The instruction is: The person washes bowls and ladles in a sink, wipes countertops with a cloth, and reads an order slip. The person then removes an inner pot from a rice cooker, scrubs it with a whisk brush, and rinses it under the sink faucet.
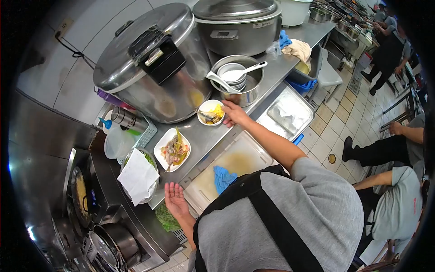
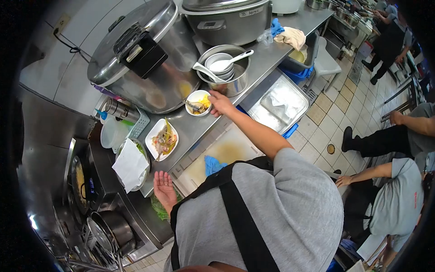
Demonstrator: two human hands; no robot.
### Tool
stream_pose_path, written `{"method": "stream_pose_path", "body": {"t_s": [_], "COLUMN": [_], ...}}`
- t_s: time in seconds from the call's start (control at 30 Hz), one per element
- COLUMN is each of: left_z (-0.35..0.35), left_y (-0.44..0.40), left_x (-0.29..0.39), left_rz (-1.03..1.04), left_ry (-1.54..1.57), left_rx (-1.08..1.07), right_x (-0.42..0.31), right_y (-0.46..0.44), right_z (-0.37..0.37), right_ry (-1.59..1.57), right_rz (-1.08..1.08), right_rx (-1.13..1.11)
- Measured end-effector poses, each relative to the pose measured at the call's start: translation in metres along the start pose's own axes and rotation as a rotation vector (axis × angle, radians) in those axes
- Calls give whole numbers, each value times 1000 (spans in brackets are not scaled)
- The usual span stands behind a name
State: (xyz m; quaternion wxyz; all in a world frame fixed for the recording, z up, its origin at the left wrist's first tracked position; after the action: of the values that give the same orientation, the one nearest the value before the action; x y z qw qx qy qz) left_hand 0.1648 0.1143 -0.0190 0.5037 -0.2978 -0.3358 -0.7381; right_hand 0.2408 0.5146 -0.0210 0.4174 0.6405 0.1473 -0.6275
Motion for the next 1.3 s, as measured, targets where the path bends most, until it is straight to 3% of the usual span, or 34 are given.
{"method": "stream_pose_path", "body": {"t_s": [0.3,0.43,0.5,0.53,0.6,0.67,0.73,0.83,1.1,1.2,1.3], "left_z": [40,51,53,53,55,65,80,117,247,275,275], "left_y": [22,35,41,44,50,56,61,63,49,43,46], "left_x": [-31,-44,-48,-49,-51,-56,-61,-76,-125,-145,-154], "left_rz": [-100,-138,-154,-158,-169,-194,-225,-294,-340,-253,-194], "left_ry": [-96,-112,-115,-125,-142,-164,-180,-215,-285,-242,-233], "left_rx": [-57,-63,-63,-61,-55,-57,-83,-159,-421,-365,-311], "right_x": [17,14,10,6,-16,-50,-94,-100,-101,-94,-81], "right_y": [4,21,23,29,37,36,36,-3,30,48,73], "right_z": [40,28,-6,-30,-86,-130,-140,-142,-178,-188,-189], "right_ry": [87,-14,97,77,100,-107,49,167,390,516,448], "right_rz": [18,-5,-28,-15,-210,-387,-325,-222,-194,-245,-177], "right_rx": [-192,-199,-218,-89,221,400,472,259,206,149,88]}}
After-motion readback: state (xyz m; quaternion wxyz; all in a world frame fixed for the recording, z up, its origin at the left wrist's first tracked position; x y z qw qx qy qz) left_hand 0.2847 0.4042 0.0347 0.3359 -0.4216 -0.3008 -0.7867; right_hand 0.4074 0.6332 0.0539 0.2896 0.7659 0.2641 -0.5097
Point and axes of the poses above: each hand's wrist, its own y-axis away from the middle knuckle, its own z-axis out of the palm, x = y × z, the point moved 3 cm from there along -y, towards the middle knuckle, and after that the axes turned 5 degrees about z, right-handed, at the moved point
